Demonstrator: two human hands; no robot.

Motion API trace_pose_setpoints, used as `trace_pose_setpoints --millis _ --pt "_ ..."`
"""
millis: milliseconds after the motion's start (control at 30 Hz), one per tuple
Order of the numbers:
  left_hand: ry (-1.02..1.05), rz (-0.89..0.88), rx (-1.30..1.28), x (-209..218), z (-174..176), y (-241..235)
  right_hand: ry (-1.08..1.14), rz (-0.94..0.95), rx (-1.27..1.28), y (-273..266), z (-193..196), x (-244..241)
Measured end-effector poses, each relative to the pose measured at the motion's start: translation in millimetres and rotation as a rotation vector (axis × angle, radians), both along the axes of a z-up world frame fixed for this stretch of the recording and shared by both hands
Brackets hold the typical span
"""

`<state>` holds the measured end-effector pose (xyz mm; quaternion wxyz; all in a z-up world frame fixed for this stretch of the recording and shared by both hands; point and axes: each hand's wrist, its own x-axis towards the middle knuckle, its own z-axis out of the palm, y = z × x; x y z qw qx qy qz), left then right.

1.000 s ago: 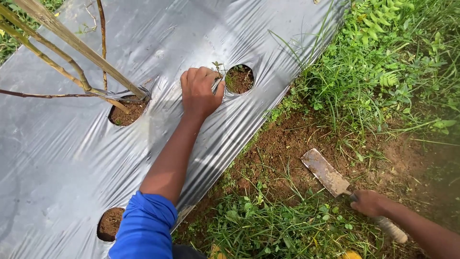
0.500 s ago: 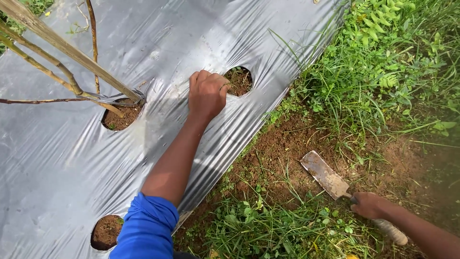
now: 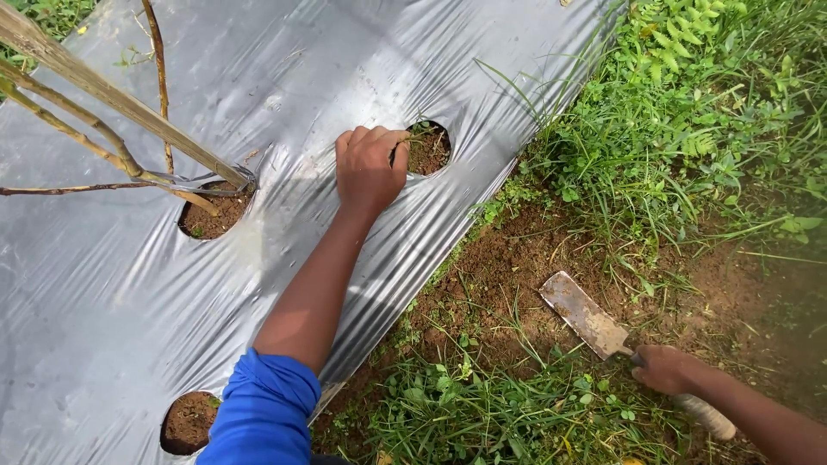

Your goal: Using a hand trowel to remove weeds from the soil adjacent to a plastic-covered garden bed.

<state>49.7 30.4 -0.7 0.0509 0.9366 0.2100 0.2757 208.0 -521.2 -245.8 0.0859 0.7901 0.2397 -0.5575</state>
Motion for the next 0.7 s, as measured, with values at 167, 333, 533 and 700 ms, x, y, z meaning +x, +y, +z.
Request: trace_pose_setpoints --millis 167,333,533,700 --pt "0.01 -0.253 0.155 -17.0 7.8 5.2 -0.004 0.013 0.008 -3.8 -2.8 1.9" --pt "0.077 -0.361 0.128 -23.1 8.6 13.2 -0.015 0.015 0.021 -2.0 1.2 2.5" --pt "0.067 -0.225 -0.019 -16.9 3.0 11.1 -0.02 0.042 0.033 -0.2 8.1 2.1" --pt "0.082 -0.335 0.156 -24.2 6.0 15.9 -0.013 0.018 0.038 -2.9 6.3 1.8"
